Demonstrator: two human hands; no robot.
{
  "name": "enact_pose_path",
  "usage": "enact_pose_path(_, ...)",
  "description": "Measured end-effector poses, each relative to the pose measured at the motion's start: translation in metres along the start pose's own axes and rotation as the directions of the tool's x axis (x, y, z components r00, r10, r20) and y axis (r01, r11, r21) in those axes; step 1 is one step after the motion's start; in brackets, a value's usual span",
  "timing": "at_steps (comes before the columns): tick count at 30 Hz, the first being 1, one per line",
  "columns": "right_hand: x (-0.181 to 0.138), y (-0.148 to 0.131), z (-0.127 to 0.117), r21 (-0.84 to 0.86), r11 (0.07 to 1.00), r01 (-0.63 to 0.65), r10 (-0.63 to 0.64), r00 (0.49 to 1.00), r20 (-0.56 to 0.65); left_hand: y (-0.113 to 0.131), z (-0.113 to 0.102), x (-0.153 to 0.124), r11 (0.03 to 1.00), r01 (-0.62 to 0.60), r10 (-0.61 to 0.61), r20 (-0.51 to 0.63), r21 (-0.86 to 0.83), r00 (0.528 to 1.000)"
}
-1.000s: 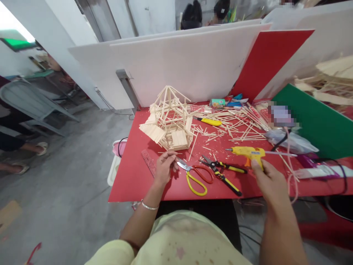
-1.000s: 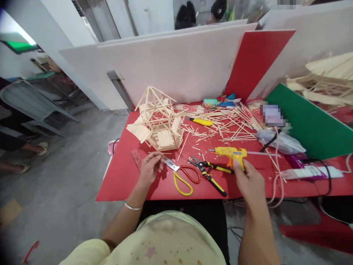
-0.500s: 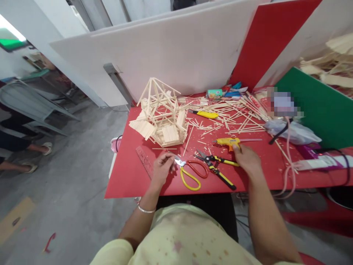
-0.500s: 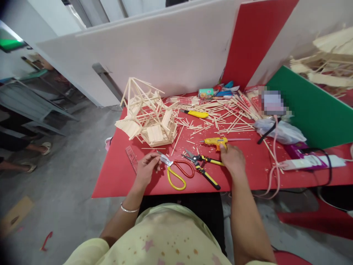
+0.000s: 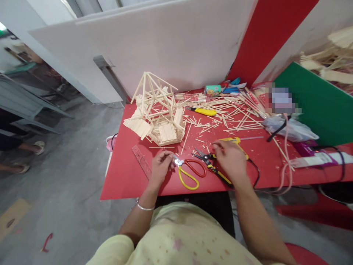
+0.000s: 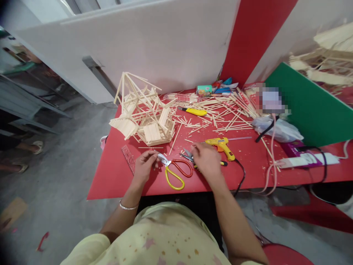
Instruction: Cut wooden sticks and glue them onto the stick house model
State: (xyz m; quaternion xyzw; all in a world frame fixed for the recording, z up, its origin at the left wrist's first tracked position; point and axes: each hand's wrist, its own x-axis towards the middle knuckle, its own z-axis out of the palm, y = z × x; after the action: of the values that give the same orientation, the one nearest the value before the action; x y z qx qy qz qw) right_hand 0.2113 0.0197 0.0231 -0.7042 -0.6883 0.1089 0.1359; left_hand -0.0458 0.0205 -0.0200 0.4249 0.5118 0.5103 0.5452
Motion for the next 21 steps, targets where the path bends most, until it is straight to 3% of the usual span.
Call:
enact_pose_path(3, 0.013, -0.052, 0.013, -0.042, 0.999, -0.003, 0.008, 0.991, 0.133, 0.004, -0.006, 0.0, 1.0, -0.003, 0.002, -0.053, -0.017, 0.999)
enact_pose_path(6, 0.035, -0.079, 0.04, -0.074, 0.997, 0.0, 0.012, 0.986, 0.165, 0.008, -0.017, -0.002, 1.0, -0.001, 0.002, -0.093, 0.01, 0.996)
enact_pose_path(10, 0.063, -0.078, 0.068, -0.113, 0.994, -0.009, 0.029, 0.984, 0.178, 0.007, -0.038, -0.004, 0.999, 0.017, -0.008, -0.159, 0.052, 0.987)
enact_pose_path(14, 0.088, -0.068, 0.075, -0.157, 0.987, -0.017, 0.047, 0.981, 0.186, -0.002, -0.052, 0.0, 0.999, 0.023, -0.015, -0.188, 0.038, 0.982)
enact_pose_path(21, 0.106, -0.06, 0.067, -0.202, 0.975, 0.096, -0.05, 0.973, 0.224, -0.002, -0.043, 0.009, 1.0, 0.013, -0.011, -0.09, 0.014, 0.996)
